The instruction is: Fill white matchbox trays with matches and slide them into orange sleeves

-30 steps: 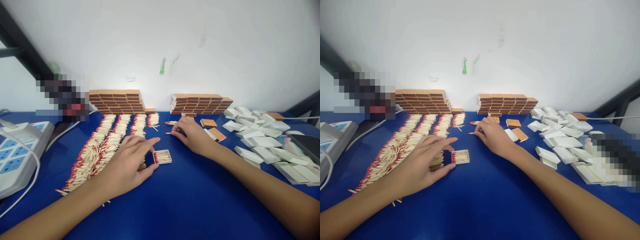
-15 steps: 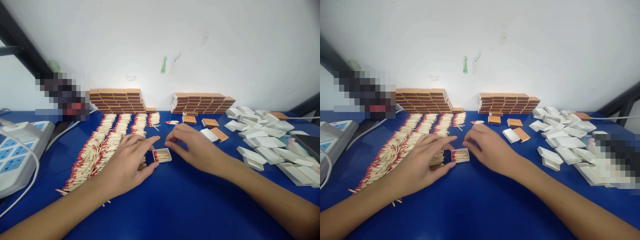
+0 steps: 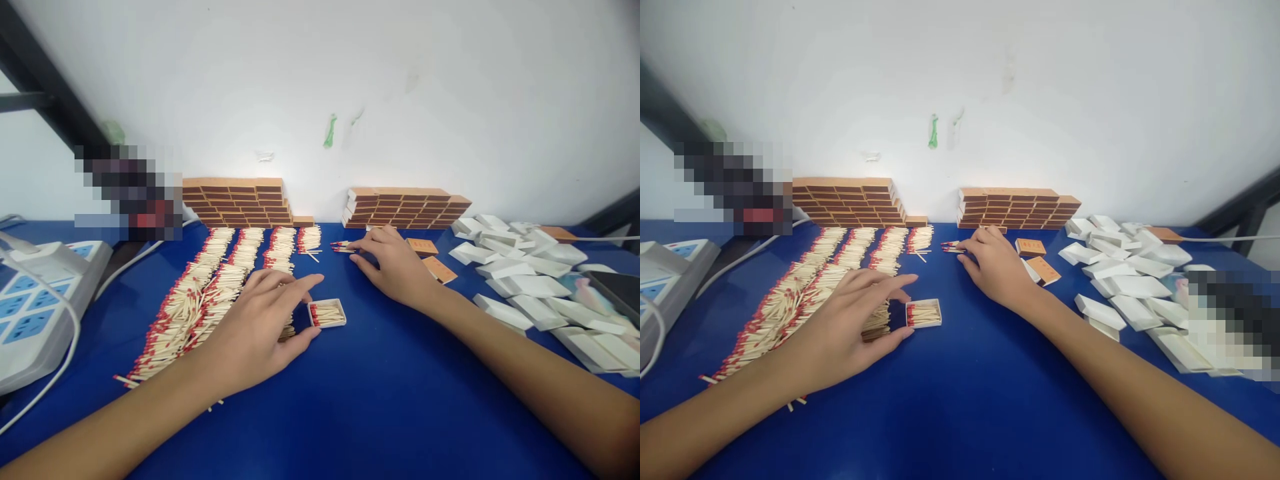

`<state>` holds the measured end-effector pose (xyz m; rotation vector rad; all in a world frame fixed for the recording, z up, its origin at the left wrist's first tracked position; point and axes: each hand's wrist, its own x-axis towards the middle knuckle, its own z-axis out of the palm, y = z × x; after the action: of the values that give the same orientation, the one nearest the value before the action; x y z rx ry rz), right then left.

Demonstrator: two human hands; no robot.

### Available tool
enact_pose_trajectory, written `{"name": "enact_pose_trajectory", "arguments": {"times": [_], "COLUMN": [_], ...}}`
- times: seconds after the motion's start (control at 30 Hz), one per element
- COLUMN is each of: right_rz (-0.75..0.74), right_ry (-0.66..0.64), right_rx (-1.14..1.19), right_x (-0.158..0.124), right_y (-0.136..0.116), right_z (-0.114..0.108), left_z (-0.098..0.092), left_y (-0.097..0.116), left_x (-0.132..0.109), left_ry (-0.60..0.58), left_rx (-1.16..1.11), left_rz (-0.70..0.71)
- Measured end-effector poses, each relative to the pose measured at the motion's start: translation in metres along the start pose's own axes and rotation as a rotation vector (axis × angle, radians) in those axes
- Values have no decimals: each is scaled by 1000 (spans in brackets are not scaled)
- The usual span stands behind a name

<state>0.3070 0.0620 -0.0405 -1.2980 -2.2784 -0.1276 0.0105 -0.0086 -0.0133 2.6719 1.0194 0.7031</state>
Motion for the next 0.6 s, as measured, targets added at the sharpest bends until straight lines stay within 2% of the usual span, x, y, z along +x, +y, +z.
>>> {"name": "enact_pose_trajectory", "arguments": {"times": [0.47,0.6], "right_rz": [-1,19], "right_ry": [17,-20], "right_rx": [98,138], "right_x": [0,0], "right_y": [-4,-6], "right_z": [-2,-3], "left_z": [-1,-1], "left_y": [0,0], "left_x": [0,0], "left_ry": [4,6], "left_rx": [6,6], "left_rz": [14,20]}}
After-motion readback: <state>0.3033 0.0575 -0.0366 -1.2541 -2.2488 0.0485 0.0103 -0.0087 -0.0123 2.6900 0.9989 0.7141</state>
